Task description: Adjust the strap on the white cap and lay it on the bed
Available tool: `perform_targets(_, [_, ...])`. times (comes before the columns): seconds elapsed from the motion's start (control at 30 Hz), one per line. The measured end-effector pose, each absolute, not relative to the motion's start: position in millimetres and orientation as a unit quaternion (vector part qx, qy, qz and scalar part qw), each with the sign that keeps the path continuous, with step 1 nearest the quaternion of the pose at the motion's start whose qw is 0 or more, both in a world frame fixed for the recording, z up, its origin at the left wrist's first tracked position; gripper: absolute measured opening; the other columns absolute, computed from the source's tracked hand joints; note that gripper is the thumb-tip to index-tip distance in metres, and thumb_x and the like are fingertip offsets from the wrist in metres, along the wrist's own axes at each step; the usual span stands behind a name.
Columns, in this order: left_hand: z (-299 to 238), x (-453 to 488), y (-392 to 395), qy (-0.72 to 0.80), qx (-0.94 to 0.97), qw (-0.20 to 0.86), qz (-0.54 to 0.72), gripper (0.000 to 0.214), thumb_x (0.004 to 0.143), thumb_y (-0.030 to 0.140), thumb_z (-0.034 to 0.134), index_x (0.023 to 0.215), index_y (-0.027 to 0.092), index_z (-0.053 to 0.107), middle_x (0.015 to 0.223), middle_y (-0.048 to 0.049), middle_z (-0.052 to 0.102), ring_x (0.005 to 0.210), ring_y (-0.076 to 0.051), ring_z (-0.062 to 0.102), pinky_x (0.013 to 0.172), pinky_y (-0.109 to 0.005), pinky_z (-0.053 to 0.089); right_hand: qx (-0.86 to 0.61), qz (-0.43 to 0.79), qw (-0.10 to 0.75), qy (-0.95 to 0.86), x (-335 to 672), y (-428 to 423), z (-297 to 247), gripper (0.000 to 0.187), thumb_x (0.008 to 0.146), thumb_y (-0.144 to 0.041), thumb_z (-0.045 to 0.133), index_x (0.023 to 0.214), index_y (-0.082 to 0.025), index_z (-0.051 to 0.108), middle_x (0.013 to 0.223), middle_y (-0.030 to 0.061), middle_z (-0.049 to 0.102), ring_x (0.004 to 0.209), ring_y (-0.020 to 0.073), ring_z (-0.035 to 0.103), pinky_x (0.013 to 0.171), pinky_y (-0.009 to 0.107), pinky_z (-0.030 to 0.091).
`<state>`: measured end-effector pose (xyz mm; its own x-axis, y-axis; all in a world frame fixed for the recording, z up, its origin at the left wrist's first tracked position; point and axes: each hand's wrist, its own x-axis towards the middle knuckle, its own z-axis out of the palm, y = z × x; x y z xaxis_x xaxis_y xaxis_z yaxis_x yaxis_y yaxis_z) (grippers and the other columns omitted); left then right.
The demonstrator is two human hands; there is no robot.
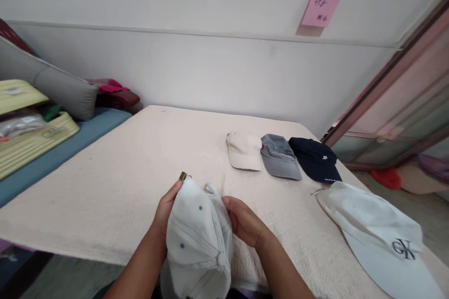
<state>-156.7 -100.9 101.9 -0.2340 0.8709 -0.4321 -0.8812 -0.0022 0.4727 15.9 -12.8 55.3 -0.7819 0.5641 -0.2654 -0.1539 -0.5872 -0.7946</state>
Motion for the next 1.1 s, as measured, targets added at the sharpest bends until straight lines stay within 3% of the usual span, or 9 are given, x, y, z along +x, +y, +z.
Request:
perform_targets(0.1, [103,-159,-98,0.313,-0.022,0.634,0.707,0.014,0.081,0.029,0.061,0.082,0.017,0.069,0.067,-0.0038,0.068,0.062,-0.019,0.066,0.063,-0.029,0.054,-0.237,0.876,0.186,-0.377,15,-16,54,0.027,0.073,-0.026,0.072,0.096,-0.012,0.067,0.086,0.0076,0.070,0.073,0.0153,0.063,0.068,0.025,0.045])
perform_targets(0.17, [101,-162,-96,0.322,-0.006,0.608,0.726,0.011,0.080,0.024,0.062,0.085,0.016,0.069,0.068,-0.0029,0.068,0.063,-0.018,0.066,0.063,-0.027,0.053,-0.244,0.871,0.231,-0.359,16,-13,53,0.028,0.070,-0.023,0.074,0.095,-0.013,0.067,0.081,0.0065,0.070,0.070,0.0151,0.062,0.067,0.025,0.045])
perform_targets(0.27, [98,-167,-95,0.346,0.025,0.567,0.747,0.012,0.078,0.020,0.060,0.084,0.014,0.069,0.069,-0.0039,0.070,0.063,-0.017,0.066,0.062,-0.025,0.052,-0.256,0.859,0.294,-0.332,18,-5,54,0.024,0.070,-0.025,0.075,0.090,-0.013,0.067,0.077,0.0057,0.070,0.068,0.0161,0.062,0.066,0.026,0.046])
perform_targets(0.37, [95,-169,-96,0.375,0.039,0.581,0.721,0.020,0.079,0.030,0.060,0.074,0.013,0.068,0.060,-0.0046,0.068,0.057,-0.018,0.065,0.057,-0.026,0.051,-0.269,0.851,0.324,-0.312,21,1,56,0.022,0.068,-0.025,0.076,0.085,-0.014,0.067,0.072,0.0039,0.069,0.062,0.0154,0.061,0.063,0.027,0.047])
perform_targets(0.5, [89,-171,-98,0.430,0.036,0.590,0.682,0.018,0.076,0.031,0.067,0.077,0.014,0.068,0.060,-0.0033,0.068,0.053,-0.017,0.063,0.054,-0.026,0.049,-0.278,0.847,0.339,-0.300,22,2,59,0.024,0.069,-0.025,0.076,0.087,-0.014,0.067,0.072,0.0035,0.069,0.061,0.0144,0.061,0.061,0.024,0.048])
perform_targets(0.7, [85,-172,-97,0.377,0.013,0.659,0.651,0.018,0.078,0.032,0.064,0.080,0.015,0.070,0.062,-0.0043,0.069,0.058,-0.020,0.065,0.061,-0.030,0.050,-0.226,0.864,0.346,-0.288,21,-1,68,0.017,0.072,-0.027,0.073,0.084,-0.017,0.068,0.077,0.0034,0.071,0.064,0.0156,0.064,0.064,0.026,0.051])
perform_targets(0.87, [84,-156,-106,0.261,0.100,0.723,0.632,0.043,0.081,0.051,0.055,0.100,0.015,0.069,0.087,-0.0114,0.073,0.090,-0.031,0.066,0.081,-0.040,0.047,-0.253,0.849,0.408,-0.221,27,5,74,0.020,0.068,-0.026,0.075,0.086,-0.021,0.069,0.074,0.0015,0.072,0.066,0.0202,0.066,0.067,0.033,0.053])
perform_targets(1.03, [73,-129,-118,0.204,0.120,0.772,0.590,0.072,0.064,0.075,0.056,0.106,0.018,0.067,0.101,-0.0145,0.071,0.107,-0.038,0.058,0.085,-0.045,0.044,-0.286,0.851,0.399,-0.188,31,15,67,0.021,0.070,-0.034,0.072,0.085,-0.020,0.070,0.070,0.0025,0.072,0.064,0.0224,0.066,0.065,0.035,0.054])
perform_targets(1.1, [74,-120,-121,0.223,0.122,0.771,0.585,0.071,0.057,0.073,0.064,0.101,0.018,0.069,0.097,-0.0148,0.072,0.105,-0.039,0.059,0.081,-0.044,0.046,-0.285,0.845,0.405,-0.201,29,16,63,0.019,0.071,-0.035,0.071,0.084,-0.021,0.070,0.071,0.0024,0.072,0.066,0.0225,0.067,0.066,0.035,0.054])
